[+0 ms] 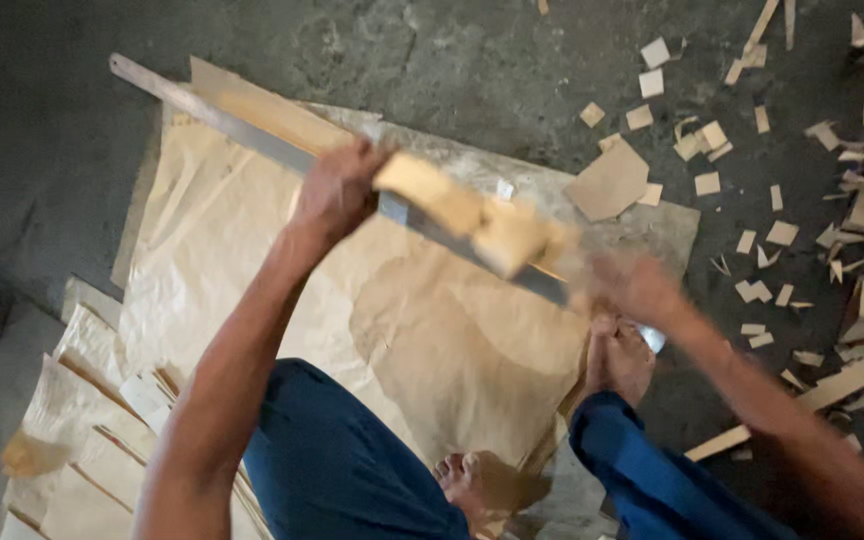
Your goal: The person sits on the floor and uses a metal ruler and a small cutting tool to slice long strips from a large sheet of brown paper. They repeatedly align the ruler, cut along the edge, and peel away the strips, accumulating a pile of cut pieces.
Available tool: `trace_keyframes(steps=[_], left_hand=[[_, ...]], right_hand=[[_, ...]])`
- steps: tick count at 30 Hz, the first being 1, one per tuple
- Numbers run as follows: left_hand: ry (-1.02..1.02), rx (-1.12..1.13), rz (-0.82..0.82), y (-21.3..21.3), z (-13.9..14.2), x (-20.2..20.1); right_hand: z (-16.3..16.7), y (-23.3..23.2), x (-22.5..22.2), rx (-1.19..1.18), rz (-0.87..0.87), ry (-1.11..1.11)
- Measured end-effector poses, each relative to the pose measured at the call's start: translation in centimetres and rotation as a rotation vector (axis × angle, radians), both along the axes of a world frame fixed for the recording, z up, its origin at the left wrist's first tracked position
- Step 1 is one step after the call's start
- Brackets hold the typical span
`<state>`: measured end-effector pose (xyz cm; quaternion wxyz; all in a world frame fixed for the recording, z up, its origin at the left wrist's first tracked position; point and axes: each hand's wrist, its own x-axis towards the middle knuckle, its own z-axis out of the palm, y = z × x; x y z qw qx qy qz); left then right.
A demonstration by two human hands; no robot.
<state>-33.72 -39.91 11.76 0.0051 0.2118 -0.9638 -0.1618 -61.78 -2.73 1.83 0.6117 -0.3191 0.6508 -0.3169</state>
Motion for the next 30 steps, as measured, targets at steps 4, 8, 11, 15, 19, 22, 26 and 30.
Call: trace_keyframes(steps=[4,8,11,15,19,22,26,30], left_hand=[[0.06,-0.172,0.031,-3.2,0.7,-5.3],[0.082,-0.414,0.068,-5.1,-1.9,-5.4],[-0.034,-0.405,0.03,-4.9,-4.3,0.0],[-0.252,-0.179,0.071,-3.3,-5.5,10.3],[-0.491,-0.001,0.176,-5.7,-5.2,15.5],[-0.539,-0.074,0.118,-8.8,-6.1,15.5],[-0.549,-0.05,0.11,-10.5,-7.6,15.3],[-0.537,-0.041,0.105,-10.3,-7.4,15.5]], right_hand=[[1.3,-5.8,-5.8,-0.011,-0.111,0.731],[-0.4,-6.9,-5.5,-0.191,-0.086,1.225],[-2.6,-6.4,-4.8,-0.054,-0.118,1.098],[-4.3,-7.0,-5.8,-0.113,-0.009,1.36],[-3.5,-6.1,-5.5,-0.091,-0.149,1.078],[-2.0,-1.4,-3.1,-0.052,-0.21,0.811],[-1.5,8.0,0.8,0.164,0.077,0.927],[-2.5,13.5,2.0,0.255,0.212,0.998]])
